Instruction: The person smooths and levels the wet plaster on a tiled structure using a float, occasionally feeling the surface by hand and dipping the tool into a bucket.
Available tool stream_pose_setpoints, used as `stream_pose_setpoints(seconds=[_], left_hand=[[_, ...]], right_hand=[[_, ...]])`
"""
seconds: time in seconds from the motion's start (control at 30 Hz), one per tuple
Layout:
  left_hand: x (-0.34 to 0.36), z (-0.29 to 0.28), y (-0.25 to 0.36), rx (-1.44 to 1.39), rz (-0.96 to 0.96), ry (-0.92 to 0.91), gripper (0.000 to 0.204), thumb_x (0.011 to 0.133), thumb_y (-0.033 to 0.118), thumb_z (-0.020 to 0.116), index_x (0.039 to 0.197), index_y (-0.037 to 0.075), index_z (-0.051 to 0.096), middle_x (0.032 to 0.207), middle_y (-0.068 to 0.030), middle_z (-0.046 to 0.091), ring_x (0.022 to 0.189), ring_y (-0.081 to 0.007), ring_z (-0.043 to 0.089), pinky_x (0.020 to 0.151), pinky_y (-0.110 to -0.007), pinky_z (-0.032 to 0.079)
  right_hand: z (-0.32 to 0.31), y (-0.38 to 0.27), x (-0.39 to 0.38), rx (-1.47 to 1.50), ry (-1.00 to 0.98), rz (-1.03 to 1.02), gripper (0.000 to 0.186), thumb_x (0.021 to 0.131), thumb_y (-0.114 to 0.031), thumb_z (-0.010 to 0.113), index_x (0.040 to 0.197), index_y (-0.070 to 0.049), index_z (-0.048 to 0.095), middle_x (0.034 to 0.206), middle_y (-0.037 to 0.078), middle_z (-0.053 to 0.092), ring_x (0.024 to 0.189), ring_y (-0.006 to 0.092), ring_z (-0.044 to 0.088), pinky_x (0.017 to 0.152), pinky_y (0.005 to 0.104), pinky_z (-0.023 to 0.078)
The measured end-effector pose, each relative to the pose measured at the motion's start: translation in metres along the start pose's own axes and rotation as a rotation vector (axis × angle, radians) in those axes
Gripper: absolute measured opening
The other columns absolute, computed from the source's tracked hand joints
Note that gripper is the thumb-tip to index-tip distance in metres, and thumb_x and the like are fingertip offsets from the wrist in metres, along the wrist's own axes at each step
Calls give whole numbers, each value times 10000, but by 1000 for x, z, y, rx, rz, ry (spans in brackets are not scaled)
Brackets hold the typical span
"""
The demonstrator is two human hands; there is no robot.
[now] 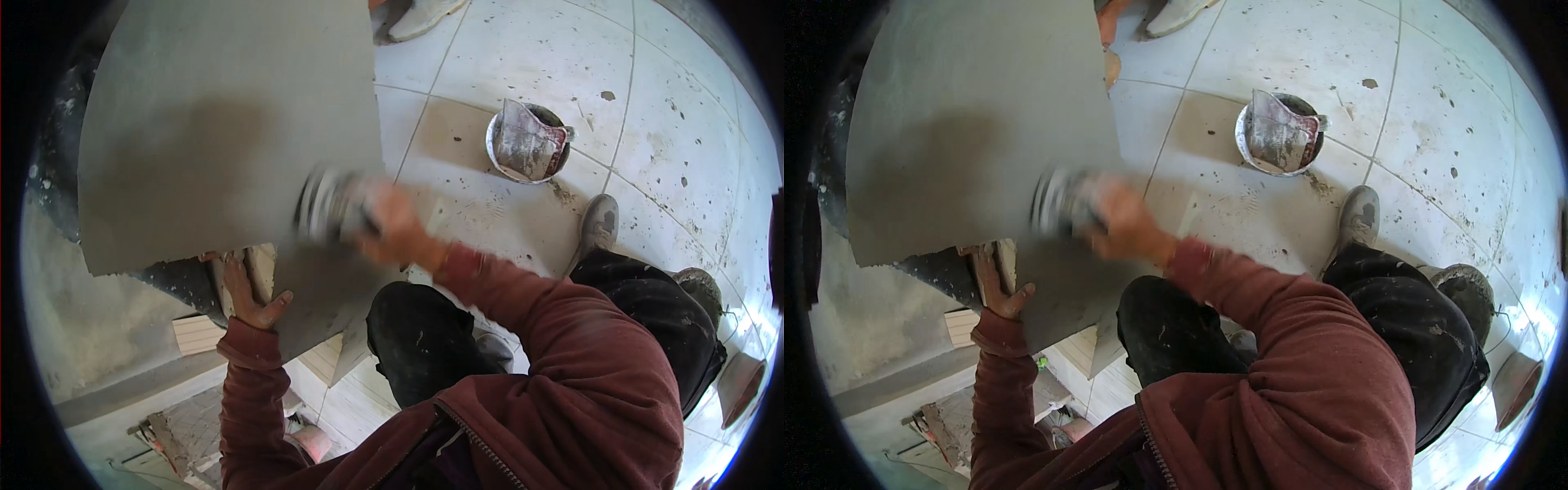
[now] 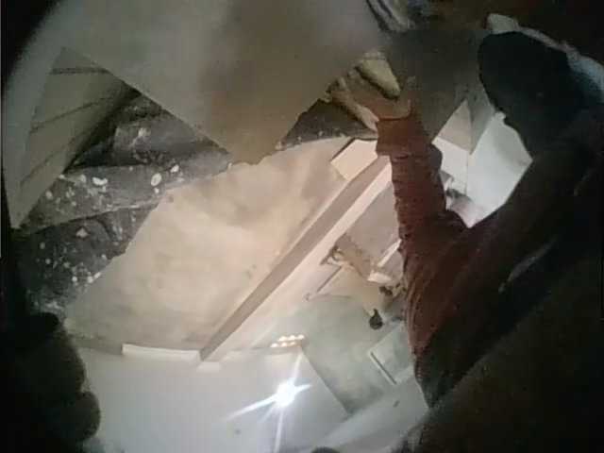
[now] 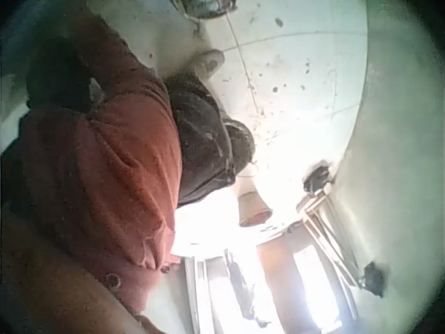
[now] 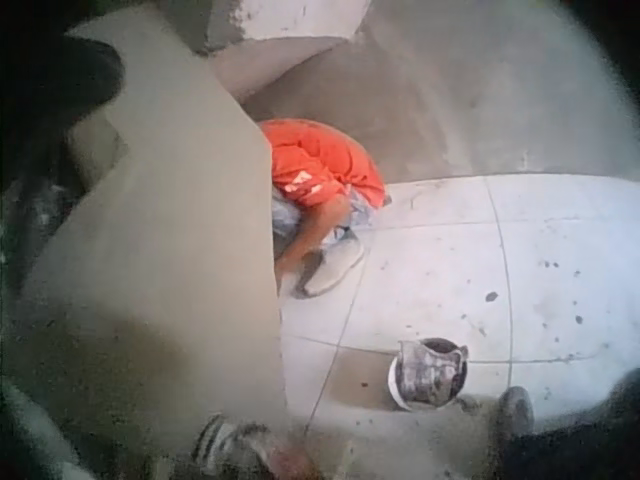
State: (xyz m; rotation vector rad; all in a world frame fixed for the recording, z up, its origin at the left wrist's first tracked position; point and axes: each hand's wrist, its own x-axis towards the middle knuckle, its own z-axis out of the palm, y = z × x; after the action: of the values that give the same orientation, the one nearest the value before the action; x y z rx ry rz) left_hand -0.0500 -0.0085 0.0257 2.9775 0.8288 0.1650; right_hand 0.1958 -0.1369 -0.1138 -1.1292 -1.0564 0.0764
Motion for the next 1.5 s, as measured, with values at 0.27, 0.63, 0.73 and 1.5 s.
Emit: stream_pose_setpoints(seconds=[0.27,0.63,0.73,1.5], left_hand=[[16,-7,21,-17,82,12,1041,590,443,712,1343,-14,156,1350,-252,210,1244,-387,207,1010,-461,169],[18,-6,35,-149,7,35,1017,570,433,735,1323,-9,213,1328,-223,257,1225,-362,237,1009,-453,188],[5,8,-5,-101,92,92,1026,567,458,731,1320,-12,216,1335,-213,248,1225,-359,235,1007,-446,186],[130,22,21,-44,633,274,942,634,369,728,1344,30,210,1383,-195,189,1280,-315,167,1032,-432,159]], right_hand=[[-41,41,36,-15,261,158,497,686,-178,649,1120,-14,471,983,209,511,892,401,492,794,420,405],[-57,-53,59,229,-60,-144,536,715,-252,650,1177,-52,464,982,160,536,907,324,535,783,380,429],[-124,-52,137,-49,38,-396,526,675,-281,698,1110,-46,519,840,145,584,750,284,586,675,347,460],[-405,-286,-246,-314,545,1257,288,836,-170,459,1007,16,595,975,96,608,902,153,518,847,260,371]])
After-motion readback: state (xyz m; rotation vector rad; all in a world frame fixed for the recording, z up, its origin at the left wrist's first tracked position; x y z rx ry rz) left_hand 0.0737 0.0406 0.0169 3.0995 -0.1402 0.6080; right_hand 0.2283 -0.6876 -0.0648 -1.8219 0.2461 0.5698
